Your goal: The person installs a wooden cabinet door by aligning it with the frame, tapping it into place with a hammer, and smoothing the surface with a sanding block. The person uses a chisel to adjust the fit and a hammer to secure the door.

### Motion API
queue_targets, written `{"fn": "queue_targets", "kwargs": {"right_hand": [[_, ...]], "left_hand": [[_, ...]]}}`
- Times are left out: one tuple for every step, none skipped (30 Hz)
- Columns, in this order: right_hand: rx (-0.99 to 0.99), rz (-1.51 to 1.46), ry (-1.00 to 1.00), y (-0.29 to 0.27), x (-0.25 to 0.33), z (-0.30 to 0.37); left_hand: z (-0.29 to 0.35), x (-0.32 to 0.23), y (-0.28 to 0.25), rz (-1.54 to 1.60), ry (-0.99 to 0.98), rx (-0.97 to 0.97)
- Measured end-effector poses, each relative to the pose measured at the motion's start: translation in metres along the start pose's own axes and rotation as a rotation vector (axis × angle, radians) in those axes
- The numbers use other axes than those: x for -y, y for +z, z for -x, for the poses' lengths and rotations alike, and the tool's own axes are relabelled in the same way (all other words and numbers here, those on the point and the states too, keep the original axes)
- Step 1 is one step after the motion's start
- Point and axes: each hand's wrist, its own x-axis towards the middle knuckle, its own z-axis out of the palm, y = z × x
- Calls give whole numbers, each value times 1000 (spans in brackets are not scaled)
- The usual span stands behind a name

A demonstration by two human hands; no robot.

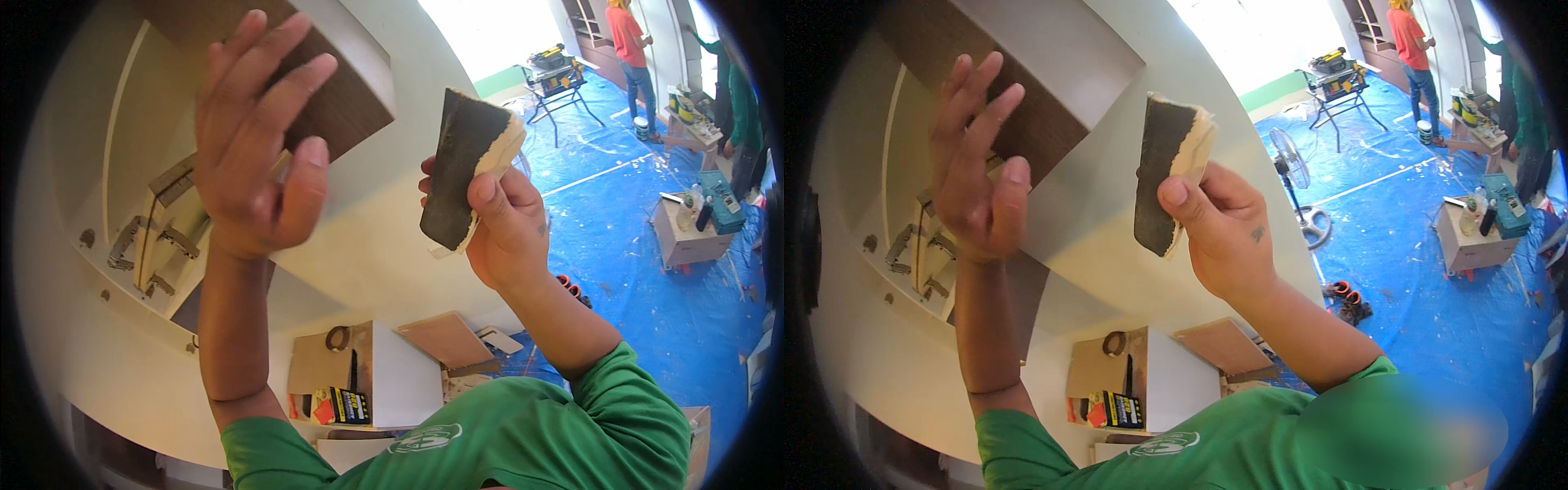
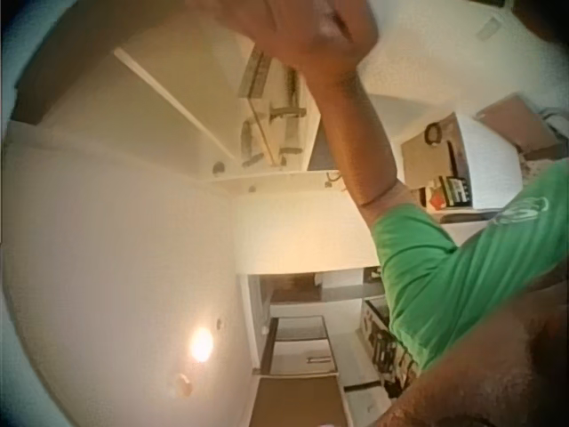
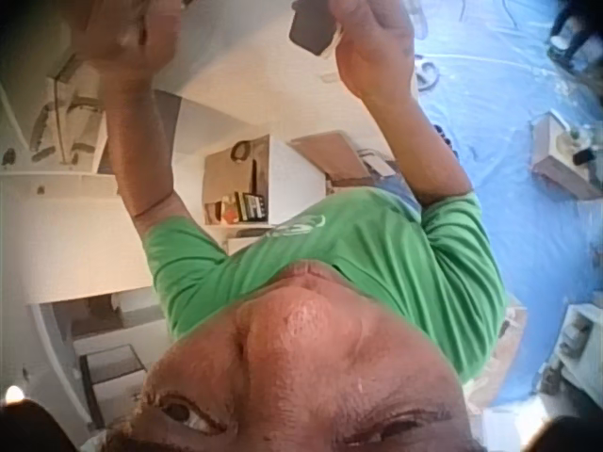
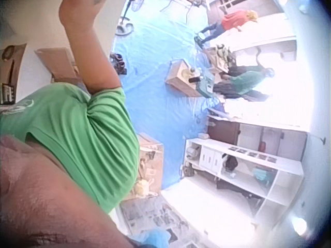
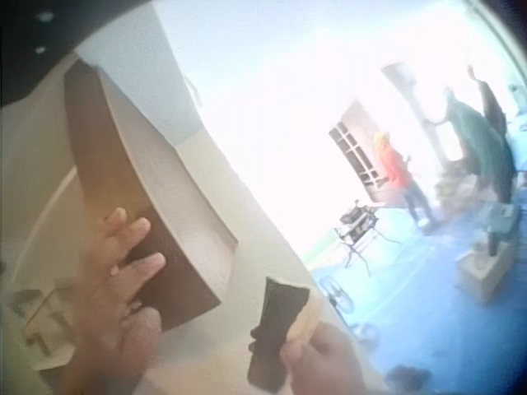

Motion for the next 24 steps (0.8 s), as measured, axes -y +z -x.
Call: {"fn": "queue_targets", "kwargs": {"right_hand": [[-33,-40,-23,7,2,-1],[-64,-84,-48,14,3,-1],[-52,-95,-55,16,2,-2],[-40,-103,-62,19,1,-3],[-47,-60,-102,18,0,-4],[-48,-33,-129,19,-3,-5],[-56,33,-172,22,-11,-7],[-67,101,-219,25,-17,-8],[-81,156,-256,26,-23,-10],[-95,213,-293,27,-28,-12],[-104,246,-338,31,-33,-15],[-116,282,-384,35,-37,-18],[-129,318,-429,39,-41,-20],[-132,339,-480,40,-48,-22],[-142,307,-493,43,-51,-23],[-152,275,-507,47,-53,-23],[-164,248,-523,50,-56,-24],[-171,201,-542,56,-56,-25],[-177,154,-561,59,-56,-25],[-166,203,-574,58,-57,-25],[-156,251,-586,57,-58,-26],[-147,299,-597,56,-58,-27],[-175,370,-609,55,-58,-28],[-205,440,-620,55,-56,-29]], "left_hand": [[6,5,-4,-27,-3,-6],[13,9,-9,-57,-3,-10],[22,15,-19,-60,-29,4],[35,22,-31,-62,-55,17],[47,31,-34,-44,-71,14],[60,38,-45,-82,-112,34],[75,44,-58,-117,-153,51],[86,47,-65,-149,-190,67],[96,47,-71,-152,-255,77],[106,46,-75,-155,-319,88],[114,46,-77,-155,-382,98],[118,45,-77,-196,-350,121],[119,42,-75,-237,-318,144],[121,41,-75,-281,-287,167],[122,41,-74,-280,-290,159],[122,41,-73,-279,-294,151],[124,43,-71,-277,-296,140],[125,45,-70,-270,-288,136],[127,46,-70,-264,-280,133],[128,47,-71,-259,-272,134],[129,48,-70,-250,-269,133],[129,49,-69,-240,-266,132],[130,49,-70,-235,-266,132],[130,49,-71,-243,-267,140]]}}
